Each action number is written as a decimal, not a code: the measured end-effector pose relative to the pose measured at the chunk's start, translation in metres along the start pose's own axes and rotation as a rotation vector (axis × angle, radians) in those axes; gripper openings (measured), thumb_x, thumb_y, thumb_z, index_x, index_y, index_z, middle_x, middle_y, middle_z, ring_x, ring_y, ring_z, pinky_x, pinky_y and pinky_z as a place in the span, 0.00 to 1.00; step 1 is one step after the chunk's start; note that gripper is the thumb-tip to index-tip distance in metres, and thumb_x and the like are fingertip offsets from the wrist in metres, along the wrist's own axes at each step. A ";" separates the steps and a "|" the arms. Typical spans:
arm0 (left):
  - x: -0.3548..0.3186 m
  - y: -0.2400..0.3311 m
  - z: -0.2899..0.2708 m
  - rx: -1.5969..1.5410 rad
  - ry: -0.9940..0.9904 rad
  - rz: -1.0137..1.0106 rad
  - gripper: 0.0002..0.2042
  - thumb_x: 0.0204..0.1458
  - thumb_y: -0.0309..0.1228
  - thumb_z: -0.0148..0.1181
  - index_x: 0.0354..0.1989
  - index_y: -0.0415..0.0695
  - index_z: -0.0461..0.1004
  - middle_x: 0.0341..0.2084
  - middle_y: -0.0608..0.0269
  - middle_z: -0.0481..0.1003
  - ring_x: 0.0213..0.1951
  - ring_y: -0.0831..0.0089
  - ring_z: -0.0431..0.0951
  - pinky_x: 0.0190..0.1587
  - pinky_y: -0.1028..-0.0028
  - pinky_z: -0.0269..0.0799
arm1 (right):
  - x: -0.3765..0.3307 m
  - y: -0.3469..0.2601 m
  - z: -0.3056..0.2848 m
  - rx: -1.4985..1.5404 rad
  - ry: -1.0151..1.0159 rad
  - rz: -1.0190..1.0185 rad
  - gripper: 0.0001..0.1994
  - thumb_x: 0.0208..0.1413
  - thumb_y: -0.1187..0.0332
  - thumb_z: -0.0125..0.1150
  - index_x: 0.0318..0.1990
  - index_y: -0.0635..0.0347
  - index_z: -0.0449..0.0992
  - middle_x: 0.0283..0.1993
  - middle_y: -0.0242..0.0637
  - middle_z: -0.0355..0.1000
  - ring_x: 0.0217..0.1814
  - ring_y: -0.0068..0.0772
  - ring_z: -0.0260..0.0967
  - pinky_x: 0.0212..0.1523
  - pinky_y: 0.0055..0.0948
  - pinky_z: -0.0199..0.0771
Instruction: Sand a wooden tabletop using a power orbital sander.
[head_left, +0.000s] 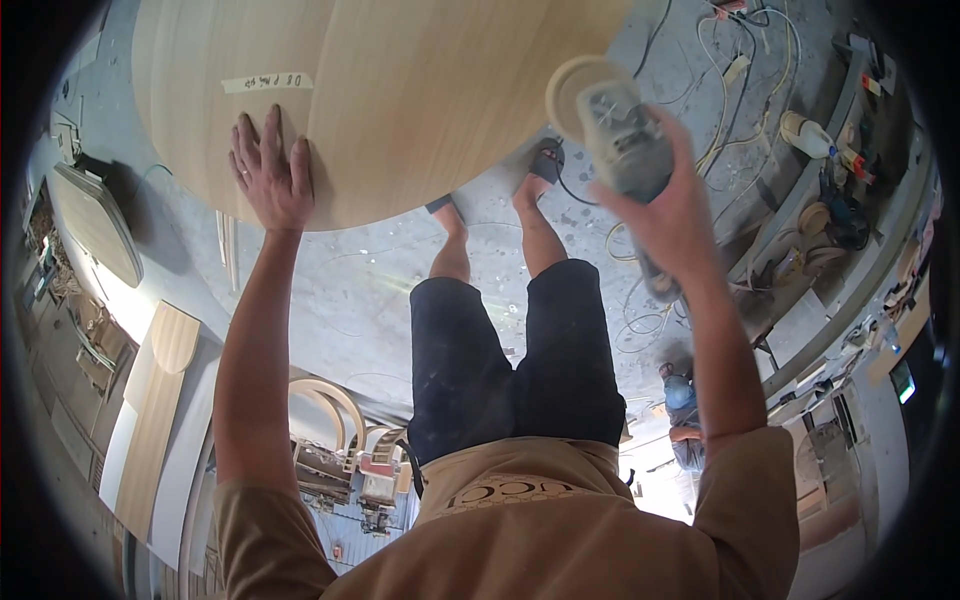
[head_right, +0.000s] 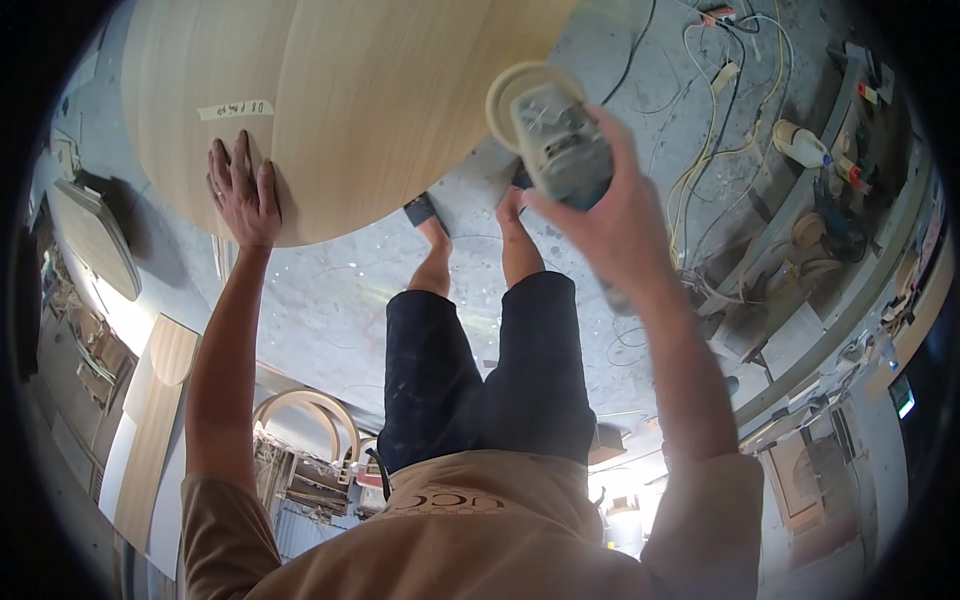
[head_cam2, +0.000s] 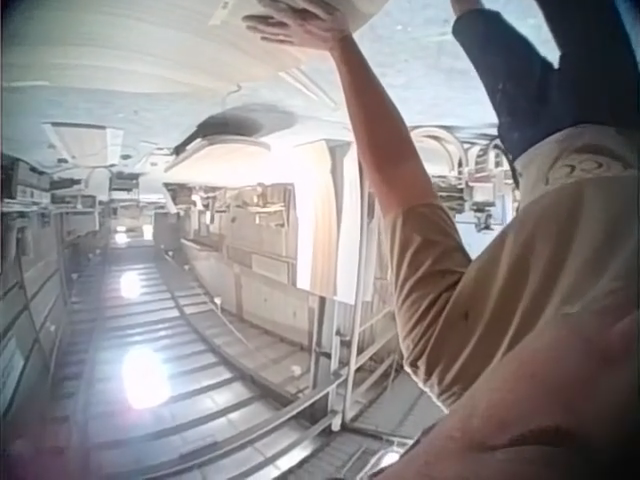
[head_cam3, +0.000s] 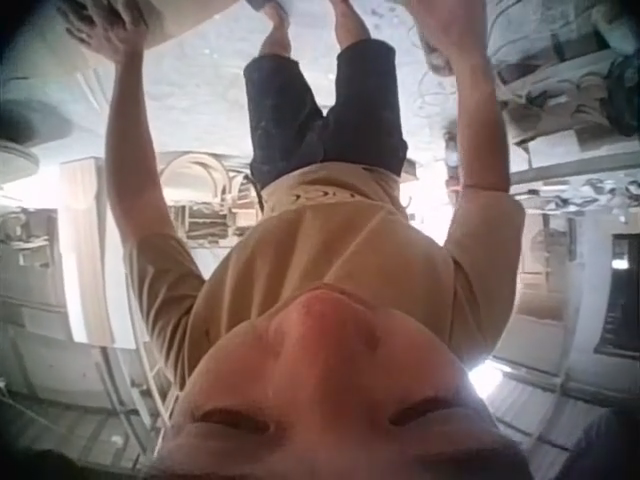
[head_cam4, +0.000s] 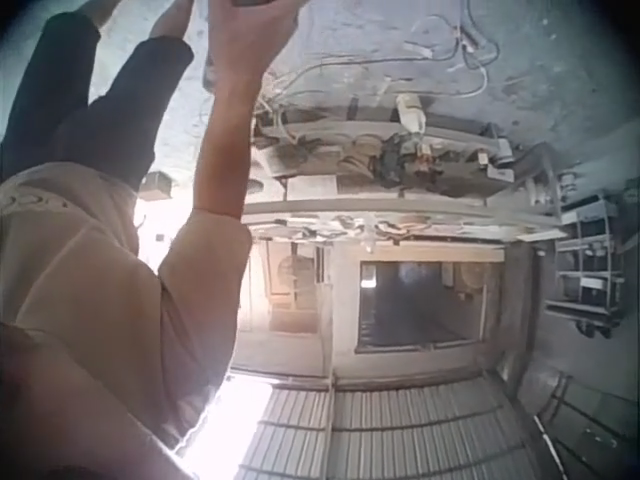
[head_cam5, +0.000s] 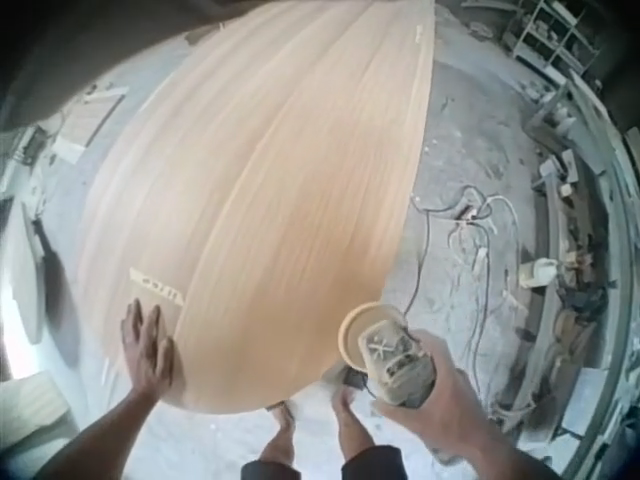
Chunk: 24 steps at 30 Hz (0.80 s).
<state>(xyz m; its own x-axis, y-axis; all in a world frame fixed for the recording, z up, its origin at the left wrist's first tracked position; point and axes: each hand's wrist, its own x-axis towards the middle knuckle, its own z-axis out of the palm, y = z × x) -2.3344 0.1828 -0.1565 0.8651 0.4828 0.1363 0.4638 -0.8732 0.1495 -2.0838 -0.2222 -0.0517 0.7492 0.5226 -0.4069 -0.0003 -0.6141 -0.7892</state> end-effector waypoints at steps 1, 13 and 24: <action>0.000 0.001 0.002 -0.010 0.001 0.002 0.30 0.67 0.53 0.51 0.76 0.61 0.64 0.76 0.43 0.57 0.77 0.43 0.53 0.76 0.43 0.42 | -0.011 0.002 0.012 -0.027 0.000 0.007 0.46 0.48 0.58 0.82 0.72 0.55 0.60 0.61 0.54 0.76 0.63 0.54 0.78 0.59 0.44 0.78; 0.001 0.009 0.007 -0.058 0.021 -0.017 0.30 0.67 0.58 0.49 0.76 0.67 0.63 0.76 0.43 0.58 0.78 0.43 0.52 0.77 0.42 0.40 | -0.100 -0.037 0.148 -0.035 0.015 0.139 0.48 0.47 0.59 0.82 0.73 0.56 0.57 0.65 0.54 0.73 0.64 0.59 0.75 0.60 0.47 0.78; 0.000 0.004 0.011 -0.057 0.058 -0.008 0.30 0.66 0.58 0.50 0.76 0.68 0.65 0.76 0.43 0.59 0.77 0.42 0.54 0.76 0.41 0.42 | -0.089 -0.027 0.119 0.013 0.087 0.159 0.48 0.47 0.63 0.81 0.74 0.57 0.58 0.64 0.51 0.73 0.62 0.46 0.77 0.63 0.41 0.75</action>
<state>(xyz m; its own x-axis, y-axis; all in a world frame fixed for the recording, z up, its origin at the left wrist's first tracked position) -2.3301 0.1788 -0.1666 0.8484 0.4938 0.1909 0.4572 -0.8652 0.2061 -2.2292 -0.1811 -0.0490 0.7935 0.3665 -0.4859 -0.1310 -0.6768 -0.7244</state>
